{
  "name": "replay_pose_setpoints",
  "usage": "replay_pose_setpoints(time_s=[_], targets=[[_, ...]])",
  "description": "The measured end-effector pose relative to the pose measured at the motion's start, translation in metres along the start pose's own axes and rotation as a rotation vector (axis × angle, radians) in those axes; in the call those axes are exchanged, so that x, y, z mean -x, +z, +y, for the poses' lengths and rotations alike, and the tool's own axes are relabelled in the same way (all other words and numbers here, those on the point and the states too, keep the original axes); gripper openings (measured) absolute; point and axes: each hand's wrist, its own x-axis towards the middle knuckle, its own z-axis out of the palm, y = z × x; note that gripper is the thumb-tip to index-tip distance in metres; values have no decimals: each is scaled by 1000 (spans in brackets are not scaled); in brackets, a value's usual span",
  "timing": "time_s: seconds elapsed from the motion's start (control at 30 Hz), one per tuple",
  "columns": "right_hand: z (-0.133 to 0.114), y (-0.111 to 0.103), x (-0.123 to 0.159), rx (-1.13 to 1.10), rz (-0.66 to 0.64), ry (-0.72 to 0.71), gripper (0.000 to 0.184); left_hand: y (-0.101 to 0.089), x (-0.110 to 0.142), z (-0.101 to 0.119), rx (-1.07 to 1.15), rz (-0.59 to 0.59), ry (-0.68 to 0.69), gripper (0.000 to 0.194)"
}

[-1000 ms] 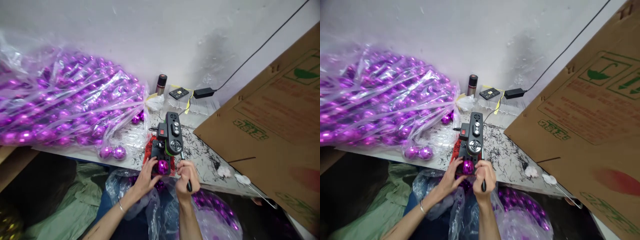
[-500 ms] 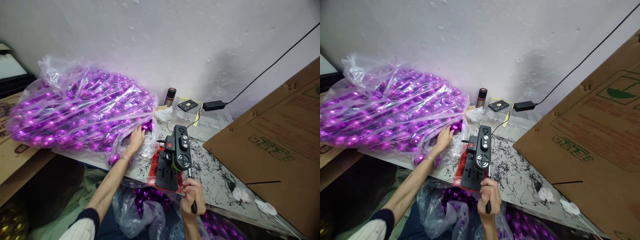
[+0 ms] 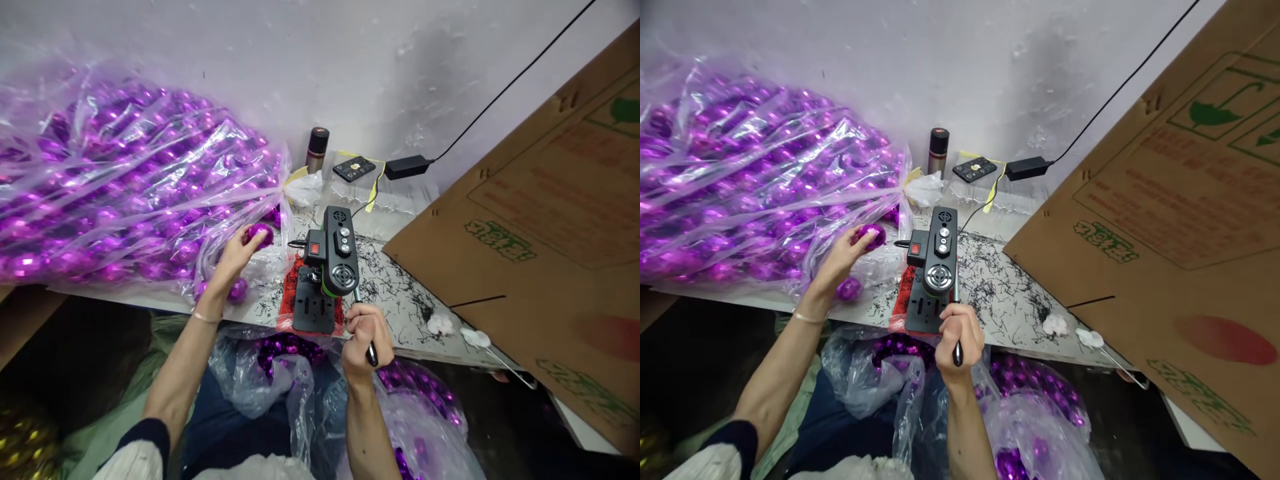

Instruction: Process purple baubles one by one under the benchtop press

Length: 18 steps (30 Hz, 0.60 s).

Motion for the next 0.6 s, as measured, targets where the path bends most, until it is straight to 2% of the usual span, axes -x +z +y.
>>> replay_pose_setpoints(time_s=[0.1,0.2,0.27,0.4,0.6], targets=[[-9,1,-14,-6,14,14,41,2,66,-4,201,-50,-159,88],[-14,2,-24,-1,8,35,42,25,119,-17,280,-151,-272,90],[-16,1,-28,7,-4,46,43,44,139,-29,294,-207,-275,84],[-17,-1,-28,12,-33,39,40,71,147,-50,174,-261,-159,73],[-13,-3,-23,32,-53,9,37,83,143,-63,-211,-217,148,57]])
